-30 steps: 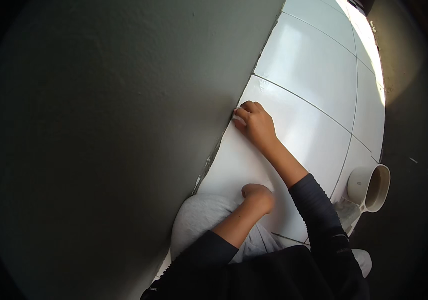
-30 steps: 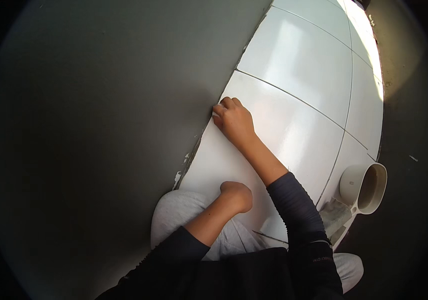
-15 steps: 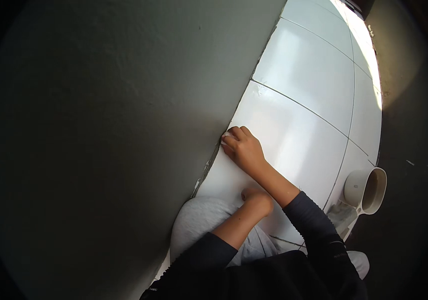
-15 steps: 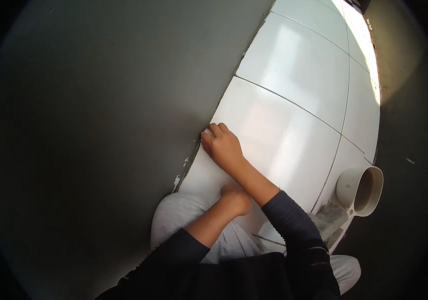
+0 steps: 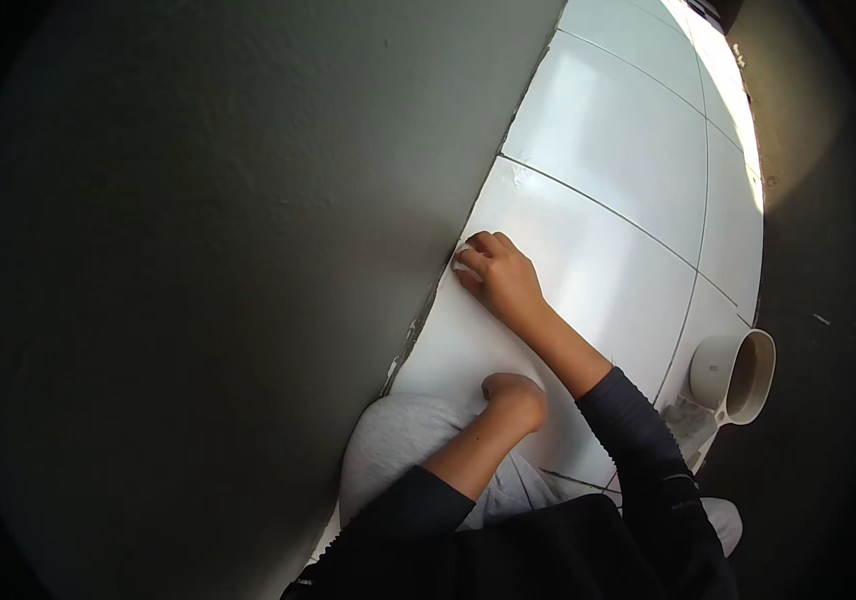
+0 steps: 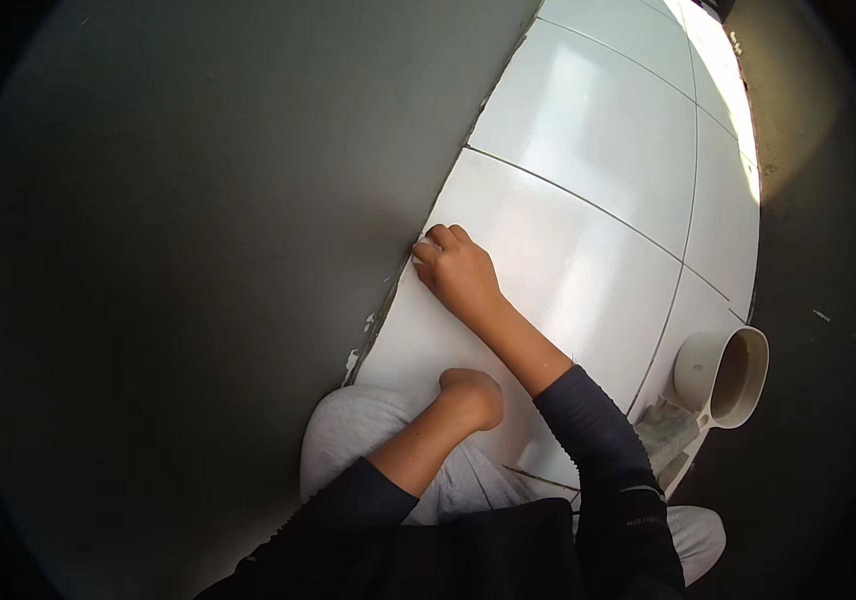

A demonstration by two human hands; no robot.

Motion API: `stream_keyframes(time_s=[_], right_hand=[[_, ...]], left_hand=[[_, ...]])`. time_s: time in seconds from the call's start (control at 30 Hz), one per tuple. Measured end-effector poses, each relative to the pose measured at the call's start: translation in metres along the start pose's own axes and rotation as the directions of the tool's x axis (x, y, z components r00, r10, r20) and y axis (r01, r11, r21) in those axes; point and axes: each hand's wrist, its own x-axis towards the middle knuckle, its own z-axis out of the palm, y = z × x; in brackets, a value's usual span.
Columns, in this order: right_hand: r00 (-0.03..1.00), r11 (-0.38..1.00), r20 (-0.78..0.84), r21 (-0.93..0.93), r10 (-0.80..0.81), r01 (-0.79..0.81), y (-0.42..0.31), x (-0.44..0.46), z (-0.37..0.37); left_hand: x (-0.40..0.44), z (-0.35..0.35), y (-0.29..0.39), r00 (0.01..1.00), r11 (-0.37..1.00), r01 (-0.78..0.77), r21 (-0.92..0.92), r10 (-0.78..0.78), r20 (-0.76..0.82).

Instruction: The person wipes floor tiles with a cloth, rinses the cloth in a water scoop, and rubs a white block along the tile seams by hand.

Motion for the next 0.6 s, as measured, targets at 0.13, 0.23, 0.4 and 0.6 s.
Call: stream_keyframes(time_s=[0.13, 0.23, 0.4, 0.6], right_hand=[[0.988, 0.992, -0.115, -0.059, 0.101, -0.109, 0.028, 0.035, -0.003], [0.993, 0.995, -0.104, -0.079, 0.058, -0.066, 0.019, 0.031, 0.002], [0.992, 0.996, -0.12, -0.074, 0.036, -0.046, 0.031, 0.034, -0.002], [0.994, 0.999, -0.111, -0.048, 0.0, -0.006, 0.022, 0.026, 0.001]], left_hand=[[-0.01, -0.008, 0.0, 0.998, 1.0, -0.009, 0.001, 0.009, 0.057], [-0.003, 0.0, 0.0, 1.0, 0.999, -0.03, 0.03, 0.03, -0.002], [-0.001, 0.004, 0.0, 0.999, 0.999, -0.035, 0.011, 0.035, 0.003], [-0.006, -0.004, 0.002, 0.999, 0.999, -0.038, 0.036, 0.038, -0.006]])
